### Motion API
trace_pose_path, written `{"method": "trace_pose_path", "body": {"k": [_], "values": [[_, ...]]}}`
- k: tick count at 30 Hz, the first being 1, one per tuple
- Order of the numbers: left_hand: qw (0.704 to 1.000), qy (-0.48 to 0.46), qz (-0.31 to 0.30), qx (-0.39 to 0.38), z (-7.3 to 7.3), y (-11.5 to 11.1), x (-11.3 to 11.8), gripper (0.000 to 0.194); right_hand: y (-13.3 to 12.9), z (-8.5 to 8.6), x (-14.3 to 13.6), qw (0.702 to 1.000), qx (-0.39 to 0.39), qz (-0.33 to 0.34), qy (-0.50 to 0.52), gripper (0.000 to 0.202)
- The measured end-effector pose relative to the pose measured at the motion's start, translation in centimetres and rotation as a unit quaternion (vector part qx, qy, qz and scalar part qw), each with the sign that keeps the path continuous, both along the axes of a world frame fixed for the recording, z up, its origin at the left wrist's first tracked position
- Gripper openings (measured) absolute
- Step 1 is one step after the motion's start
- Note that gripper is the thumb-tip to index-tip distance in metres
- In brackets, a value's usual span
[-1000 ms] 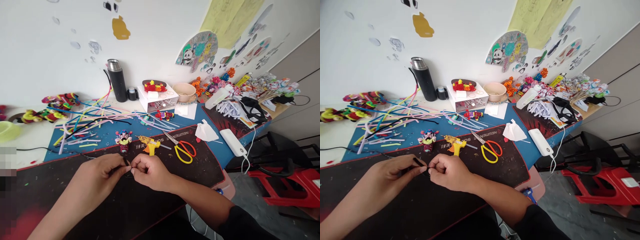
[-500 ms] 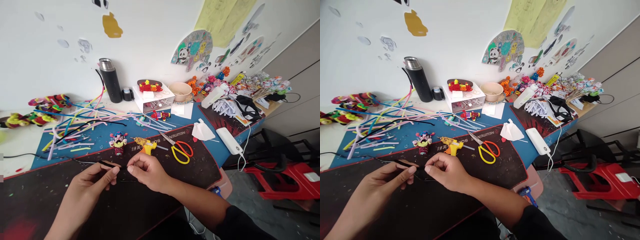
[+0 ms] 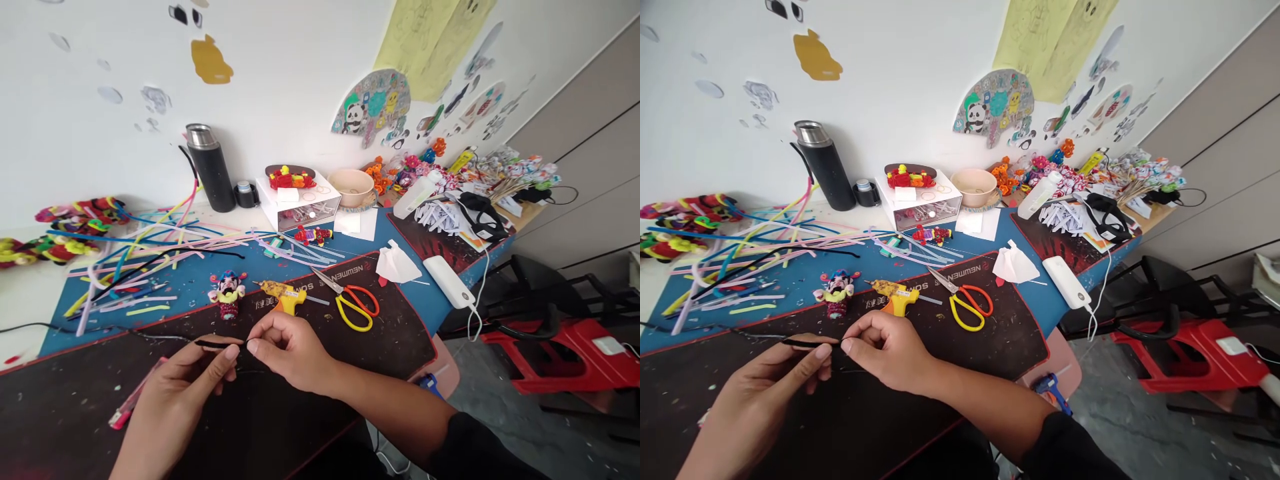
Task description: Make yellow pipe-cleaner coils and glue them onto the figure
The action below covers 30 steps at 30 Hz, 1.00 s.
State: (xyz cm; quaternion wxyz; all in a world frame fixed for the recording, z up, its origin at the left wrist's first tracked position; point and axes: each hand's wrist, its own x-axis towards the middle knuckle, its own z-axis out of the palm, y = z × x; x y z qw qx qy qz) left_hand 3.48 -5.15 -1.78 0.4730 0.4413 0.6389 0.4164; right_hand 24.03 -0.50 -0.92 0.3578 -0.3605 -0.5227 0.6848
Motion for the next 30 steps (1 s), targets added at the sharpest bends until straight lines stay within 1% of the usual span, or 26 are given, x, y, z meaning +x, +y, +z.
{"method": "trace_pose_path", "body": {"k": [2, 5, 9, 12, 16, 19, 22, 25, 27, 30], "values": [[1.000, 0.019, -0.003, 0.004, 0.3, -0.1, -0.3, 0.048, 0.1, 0.0, 0.1, 1.000, 0.002, -0.003, -0.014, 0.041], [0.999, 0.051, -0.012, 0.004, 1.3, 0.0, -0.5, 0.048, 0.2, -0.2, 0.2, 1.000, 0.000, 0.000, -0.012, 0.041], [0.997, 0.068, 0.014, 0.016, 2.3, 0.3, -0.1, 0.053, 0.3, -0.4, 0.1, 1.000, -0.007, 0.010, -0.005, 0.044], [0.997, 0.074, 0.034, 0.016, 2.5, 0.5, 0.2, 0.057, 0.3, -0.2, -0.1, 1.000, 0.000, 0.005, -0.015, 0.045], [0.996, 0.077, 0.036, 0.013, 2.8, 0.7, 0.3, 0.062, 0.4, 0.1, -0.2, 1.000, 0.009, -0.010, -0.027, 0.046], [0.997, 0.069, 0.022, 0.013, 2.8, 0.5, 0.3, 0.064, 0.3, 0.3, -0.2, 0.999, 0.015, -0.019, -0.034, 0.047], [0.997, 0.069, 0.011, 0.022, 2.6, 0.2, 0.3, 0.062, 0.2, 0.5, -0.1, 0.998, 0.025, -0.020, -0.048, 0.047], [0.996, 0.083, -0.011, 0.036, 2.5, 0.2, 0.1, 0.057, 0.2, 0.6, 0.0, 0.996, 0.059, -0.006, -0.066, 0.043], [0.992, 0.106, -0.039, 0.050, 2.8, 0.6, -0.3, 0.056, 0.2, 0.6, 0.2, 0.994, 0.082, 0.012, -0.078, 0.039], [0.979, 0.157, -0.104, 0.081, 4.0, 1.7, -0.8, 0.054, 0.4, 0.3, 0.3, 0.990, 0.094, 0.041, -0.092, 0.036]]}}
